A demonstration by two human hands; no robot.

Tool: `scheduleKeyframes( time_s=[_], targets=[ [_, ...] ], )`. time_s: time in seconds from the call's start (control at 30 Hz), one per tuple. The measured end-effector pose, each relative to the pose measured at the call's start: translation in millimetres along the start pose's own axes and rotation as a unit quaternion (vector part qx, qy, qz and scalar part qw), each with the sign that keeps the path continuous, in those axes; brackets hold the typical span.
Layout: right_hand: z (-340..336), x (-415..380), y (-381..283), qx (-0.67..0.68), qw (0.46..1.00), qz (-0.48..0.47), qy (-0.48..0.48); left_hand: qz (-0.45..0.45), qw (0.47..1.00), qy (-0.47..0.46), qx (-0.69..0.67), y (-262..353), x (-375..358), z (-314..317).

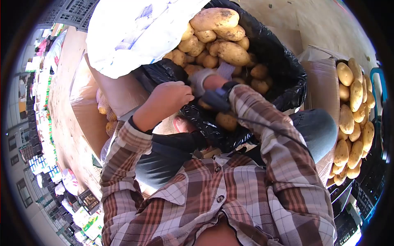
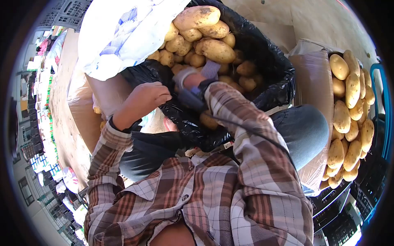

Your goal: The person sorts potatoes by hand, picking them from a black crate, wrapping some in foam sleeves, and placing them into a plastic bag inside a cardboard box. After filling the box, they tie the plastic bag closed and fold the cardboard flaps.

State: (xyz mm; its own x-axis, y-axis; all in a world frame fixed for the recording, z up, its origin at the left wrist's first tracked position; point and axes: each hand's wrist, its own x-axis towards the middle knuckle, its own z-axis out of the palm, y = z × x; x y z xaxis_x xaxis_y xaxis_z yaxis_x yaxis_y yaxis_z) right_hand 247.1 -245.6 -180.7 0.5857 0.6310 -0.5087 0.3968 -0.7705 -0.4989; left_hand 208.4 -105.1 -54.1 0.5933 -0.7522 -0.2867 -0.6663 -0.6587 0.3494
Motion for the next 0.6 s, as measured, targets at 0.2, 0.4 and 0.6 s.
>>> scheduleKeyframes(
  time_s=[0.2,0.4,0.6],
  targets=[
    [4.0,20.0,38.1,0.021,0.999,0.044,0.004,0.119,0.992,-0.009,0.051,-7.3,39.6,52.4],
    [-78.5,-131.2,64.2,0.032,0.987,0.148,0.056,0.138,0.959,-0.249,0.004,-0.9,102.0,100.0],
    [-127.2,-299.6,68.1,0.116,0.945,0.187,0.243,0.049,0.914,-0.36,0.182,7.5,121.5,82.0]
  ],
)
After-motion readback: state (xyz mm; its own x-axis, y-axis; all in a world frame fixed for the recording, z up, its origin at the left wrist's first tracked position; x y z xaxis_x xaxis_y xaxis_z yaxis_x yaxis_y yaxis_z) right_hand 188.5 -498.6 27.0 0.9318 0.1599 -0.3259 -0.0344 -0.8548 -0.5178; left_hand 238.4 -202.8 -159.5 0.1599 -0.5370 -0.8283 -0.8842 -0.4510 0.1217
